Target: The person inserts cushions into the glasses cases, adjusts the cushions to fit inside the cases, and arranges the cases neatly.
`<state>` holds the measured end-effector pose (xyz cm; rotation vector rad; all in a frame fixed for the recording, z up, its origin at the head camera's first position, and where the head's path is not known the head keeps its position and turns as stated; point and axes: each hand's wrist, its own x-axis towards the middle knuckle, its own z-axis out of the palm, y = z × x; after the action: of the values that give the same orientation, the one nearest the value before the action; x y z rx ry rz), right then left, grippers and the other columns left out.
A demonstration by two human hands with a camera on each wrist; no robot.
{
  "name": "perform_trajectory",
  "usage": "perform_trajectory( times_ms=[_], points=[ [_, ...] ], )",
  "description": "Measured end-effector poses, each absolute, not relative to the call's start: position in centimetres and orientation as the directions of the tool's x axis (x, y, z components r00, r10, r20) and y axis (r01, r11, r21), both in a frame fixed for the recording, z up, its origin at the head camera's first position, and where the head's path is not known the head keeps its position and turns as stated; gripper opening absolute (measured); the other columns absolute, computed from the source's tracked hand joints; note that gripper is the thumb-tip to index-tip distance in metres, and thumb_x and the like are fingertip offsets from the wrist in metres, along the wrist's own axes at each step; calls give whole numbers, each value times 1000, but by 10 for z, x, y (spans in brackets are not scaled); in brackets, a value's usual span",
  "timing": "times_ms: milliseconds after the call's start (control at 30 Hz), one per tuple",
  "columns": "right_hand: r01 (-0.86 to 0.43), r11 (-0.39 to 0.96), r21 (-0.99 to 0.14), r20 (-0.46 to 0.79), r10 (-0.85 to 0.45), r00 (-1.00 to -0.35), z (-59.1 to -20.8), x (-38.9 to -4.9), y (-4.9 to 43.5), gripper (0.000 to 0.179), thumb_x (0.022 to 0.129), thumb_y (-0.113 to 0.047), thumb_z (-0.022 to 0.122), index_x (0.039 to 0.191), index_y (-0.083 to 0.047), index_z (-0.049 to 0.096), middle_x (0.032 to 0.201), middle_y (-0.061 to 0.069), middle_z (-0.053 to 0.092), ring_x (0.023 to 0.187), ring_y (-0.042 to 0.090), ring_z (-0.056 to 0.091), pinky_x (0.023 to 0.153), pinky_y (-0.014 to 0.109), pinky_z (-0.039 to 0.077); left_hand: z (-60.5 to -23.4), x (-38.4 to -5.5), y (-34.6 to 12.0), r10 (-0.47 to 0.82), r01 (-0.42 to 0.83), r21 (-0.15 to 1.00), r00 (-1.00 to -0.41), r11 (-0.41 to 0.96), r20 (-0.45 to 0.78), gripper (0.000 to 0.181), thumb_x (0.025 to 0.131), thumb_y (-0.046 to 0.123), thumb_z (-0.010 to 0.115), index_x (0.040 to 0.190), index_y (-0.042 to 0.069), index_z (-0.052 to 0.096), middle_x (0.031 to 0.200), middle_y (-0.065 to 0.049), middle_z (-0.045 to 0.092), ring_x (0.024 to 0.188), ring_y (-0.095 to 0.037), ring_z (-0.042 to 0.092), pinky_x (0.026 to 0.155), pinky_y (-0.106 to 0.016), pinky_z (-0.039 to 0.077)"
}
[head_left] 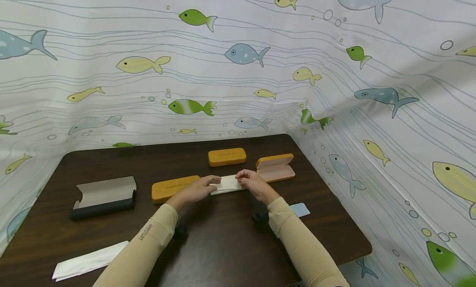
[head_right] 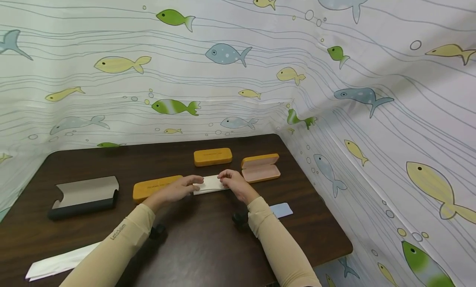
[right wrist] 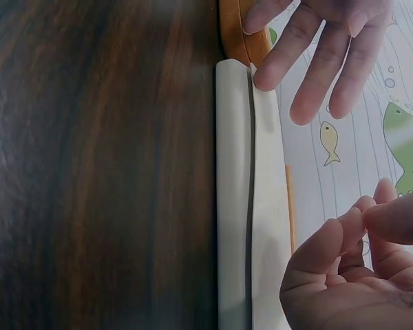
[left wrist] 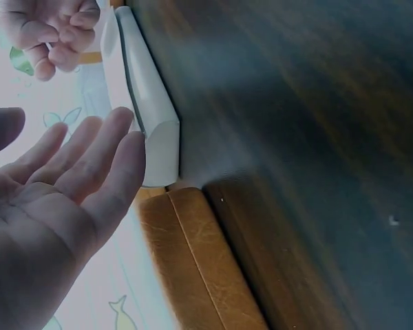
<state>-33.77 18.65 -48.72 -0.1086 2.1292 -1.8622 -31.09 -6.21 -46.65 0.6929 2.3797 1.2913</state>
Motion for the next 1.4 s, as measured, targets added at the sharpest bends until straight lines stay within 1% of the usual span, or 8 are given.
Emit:
perform_trajectory(
  times_ms=[233, 467, 700, 800, 933, 1100, 1267, 1400],
  points=[
    [125, 160, -979, -167, -282, -945, -493, -334, 187, 20, 95, 11, 46, 101, -1, 61, 93, 5, 54, 82, 17, 47, 73, 28, 41, -469, -309, -59, 557, 222, 847, -824, 483, -102, 42, 106, 14, 48, 145, 0, 49, 145, -18, 55, 137, -39, 46, 110, -56, 40],
    [104, 132, -986, -141, -317, -938, -499, -332, 190, 20, 92, 13, 47, 96, 0, 61, 87, 4, 56, 80, 16, 50, 72, 27, 42, -474, -309, -57, 567, 203, 863, -816, 462, -112, 42, 106, 14, 48, 145, -1, 49, 146, -18, 54, 138, -41, 44, 111, -59, 37],
    [123, 83, -989, -141, -262, -955, -501, -330, 188, 18, 89, 15, 48, 95, 4, 62, 81, 3, 57, 75, 15, 51, 70, 27, 43, -475, -309, -55, 570, 184, 867, -811, 462, -131, 43, 107, 14, 48, 147, -2, 47, 147, -19, 53, 139, -39, 44, 111, -58, 38],
    [138, 88, -987, -156, -261, -953, -503, -330, 188, 17, 92, 14, 50, 96, 2, 62, 83, 3, 58, 77, 14, 52, 71, 25, 45, -474, -308, -54, 569, 176, 871, -811, 459, -136, 43, 106, 14, 48, 147, -1, 47, 147, -18, 53, 138, -38, 45, 110, -57, 39],
    [150, 99, -984, -172, -275, -946, -504, -330, 189, 18, 95, 14, 55, 96, -2, 62, 86, 2, 59, 80, 13, 55, 74, 24, 48, -474, -306, -52, 578, 187, 867, -805, 462, -133, 43, 107, 14, 48, 147, 0, 47, 146, -19, 54, 134, -37, 49, 106, -54, 45],
    [109, 108, -988, -137, -290, -947, -503, -328, 190, 15, 95, 13, 58, 100, -1, 63, 92, 2, 62, 86, 12, 58, 77, 24, 50, -473, -305, -51, 577, 182, 871, -806, 457, -135, 43, 107, 15, 48, 148, 2, 47, 147, -18, 53, 135, -36, 48, 107, -54, 43],
    [103, 129, -986, -137, -292, -947, -500, -326, 194, 11, 99, 4, 59, 108, 2, 67, 99, 2, 64, 89, 13, 60, 81, 26, 52, -473, -303, -47, 607, 166, 890, -782, 424, -143, 44, 106, 13, 48, 148, -1, 46, 145, -20, 55, 128, -33, 55, 103, -53, 47],
    [85, 157, -984, -127, -284, -950, -494, -324, 198, 15, 102, -3, 56, 103, -1, 71, 99, 3, 63, 87, 16, 59, 81, 28, 52, -473, -302, -44, 634, 160, 902, -759, 402, -148, 44, 106, 11, 45, 148, -2, 44, 144, -22, 54, 125, -34, 58, 103, -55, 47]
  ],
)
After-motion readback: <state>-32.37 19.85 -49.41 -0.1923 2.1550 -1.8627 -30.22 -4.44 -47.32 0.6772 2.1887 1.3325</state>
